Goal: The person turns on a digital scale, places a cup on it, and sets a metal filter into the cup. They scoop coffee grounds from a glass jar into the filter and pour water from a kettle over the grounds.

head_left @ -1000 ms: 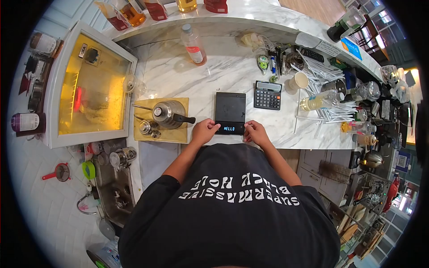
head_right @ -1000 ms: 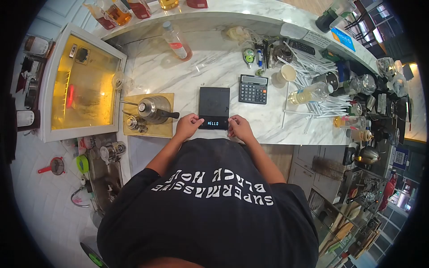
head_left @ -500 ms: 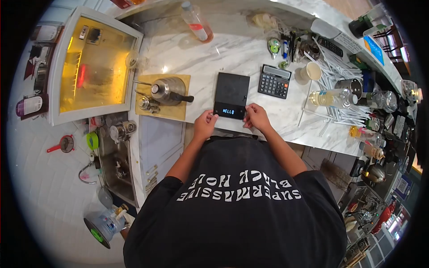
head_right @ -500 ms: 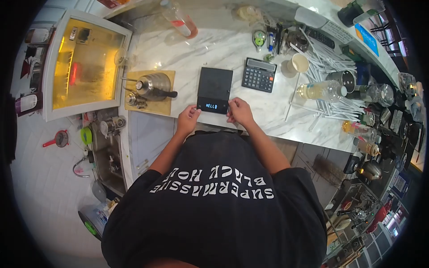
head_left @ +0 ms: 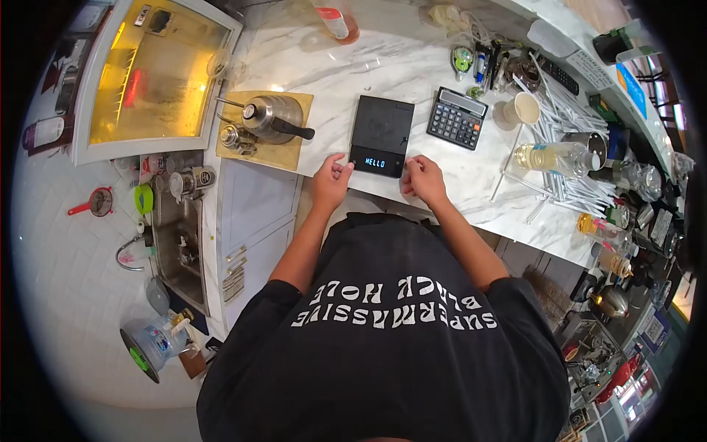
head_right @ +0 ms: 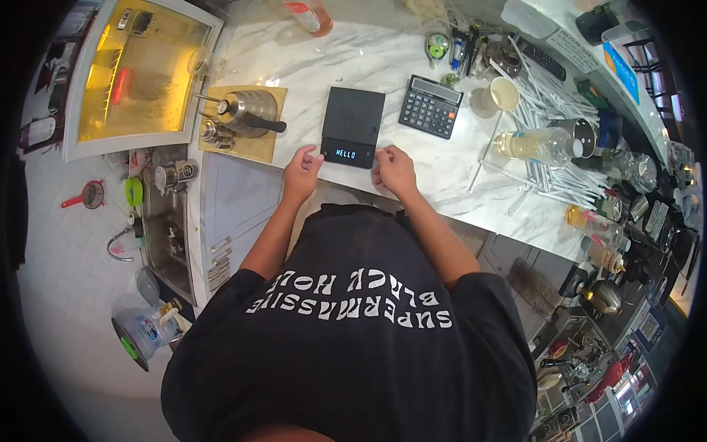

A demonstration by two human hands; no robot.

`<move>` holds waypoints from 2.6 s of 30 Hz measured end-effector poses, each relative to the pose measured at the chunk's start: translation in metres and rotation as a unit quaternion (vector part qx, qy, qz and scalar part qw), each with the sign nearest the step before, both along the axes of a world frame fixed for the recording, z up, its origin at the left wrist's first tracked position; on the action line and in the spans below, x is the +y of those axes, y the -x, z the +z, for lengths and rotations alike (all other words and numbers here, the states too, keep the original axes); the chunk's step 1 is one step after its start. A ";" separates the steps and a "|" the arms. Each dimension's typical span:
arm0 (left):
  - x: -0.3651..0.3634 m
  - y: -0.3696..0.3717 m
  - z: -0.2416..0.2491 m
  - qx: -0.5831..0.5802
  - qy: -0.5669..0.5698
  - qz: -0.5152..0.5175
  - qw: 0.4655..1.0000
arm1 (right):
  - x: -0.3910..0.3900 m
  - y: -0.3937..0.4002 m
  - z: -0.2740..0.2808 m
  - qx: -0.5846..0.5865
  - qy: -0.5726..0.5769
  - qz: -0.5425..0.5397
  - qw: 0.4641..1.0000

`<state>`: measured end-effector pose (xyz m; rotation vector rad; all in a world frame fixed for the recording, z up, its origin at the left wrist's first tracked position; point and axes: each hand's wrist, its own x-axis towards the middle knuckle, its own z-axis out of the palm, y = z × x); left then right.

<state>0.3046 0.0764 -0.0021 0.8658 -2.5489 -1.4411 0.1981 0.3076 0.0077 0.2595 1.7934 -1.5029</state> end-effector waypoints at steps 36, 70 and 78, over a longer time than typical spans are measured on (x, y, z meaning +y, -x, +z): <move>-0.268 -0.176 0.102 0.065 -0.124 -0.068 0.988 | -0.275 -0.151 0.059 0.178 0.089 0.052 0.979; -0.409 -0.315 0.097 0.166 -0.176 0.376 0.895 | -0.571 -0.151 0.167 0.460 0.172 0.377 0.785; -0.455 -0.361 0.072 0.158 -0.175 0.371 0.898 | -0.680 -0.195 0.163 0.583 0.095 0.481 0.647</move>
